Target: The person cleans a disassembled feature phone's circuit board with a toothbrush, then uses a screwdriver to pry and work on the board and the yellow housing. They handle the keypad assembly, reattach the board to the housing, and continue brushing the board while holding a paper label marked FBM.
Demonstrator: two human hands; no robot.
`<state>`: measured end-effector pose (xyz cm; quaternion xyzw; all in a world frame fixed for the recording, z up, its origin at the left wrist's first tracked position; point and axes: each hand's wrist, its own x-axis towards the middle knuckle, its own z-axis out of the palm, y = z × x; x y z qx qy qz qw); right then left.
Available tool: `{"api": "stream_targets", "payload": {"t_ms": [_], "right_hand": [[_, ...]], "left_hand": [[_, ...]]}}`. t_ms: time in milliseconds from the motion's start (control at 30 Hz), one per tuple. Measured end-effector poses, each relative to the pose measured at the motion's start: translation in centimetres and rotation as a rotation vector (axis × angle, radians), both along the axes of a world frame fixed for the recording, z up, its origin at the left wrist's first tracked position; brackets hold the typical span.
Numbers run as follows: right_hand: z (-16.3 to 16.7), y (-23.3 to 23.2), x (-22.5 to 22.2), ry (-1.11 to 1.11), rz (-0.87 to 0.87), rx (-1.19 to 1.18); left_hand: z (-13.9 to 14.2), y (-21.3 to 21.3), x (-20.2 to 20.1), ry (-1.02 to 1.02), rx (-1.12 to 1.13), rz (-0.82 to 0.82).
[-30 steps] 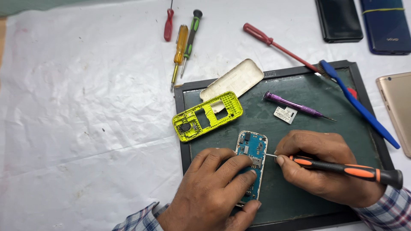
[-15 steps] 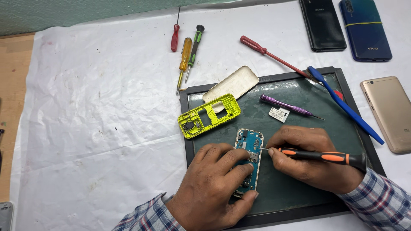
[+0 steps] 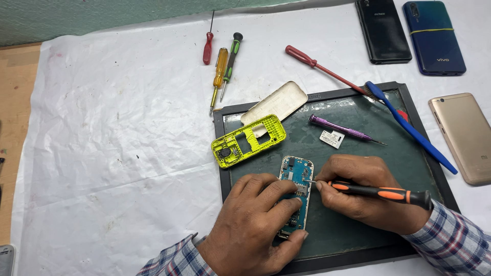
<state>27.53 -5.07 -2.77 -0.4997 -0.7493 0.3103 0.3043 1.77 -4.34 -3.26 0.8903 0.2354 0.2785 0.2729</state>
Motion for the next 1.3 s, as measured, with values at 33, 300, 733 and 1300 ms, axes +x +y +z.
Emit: {"api": "stream_targets", "payload": {"t_ms": [33, 300, 733, 1300], "right_hand": [[-0.01, -0.01, 0.01, 0.002, -0.001, -0.005], [0.18, -0.03, 0.04, -0.029, -0.017, -0.026], [0.40, 0.03, -0.03, -0.029, -0.004, 0.006], [0.54, 0.07, -0.01, -0.014, -0.027, -0.011]], "left_hand": [[0.02, -0.02, -0.02, -0.001, 0.002, 0.002], [0.13, -0.06, 0.04, -0.018, 0.008, 0.012], [0.47, -0.02, 0.12, -0.014, 0.010, 0.007], [0.55, -0.09, -0.02, 0.000, -0.006, 0.003]]}}
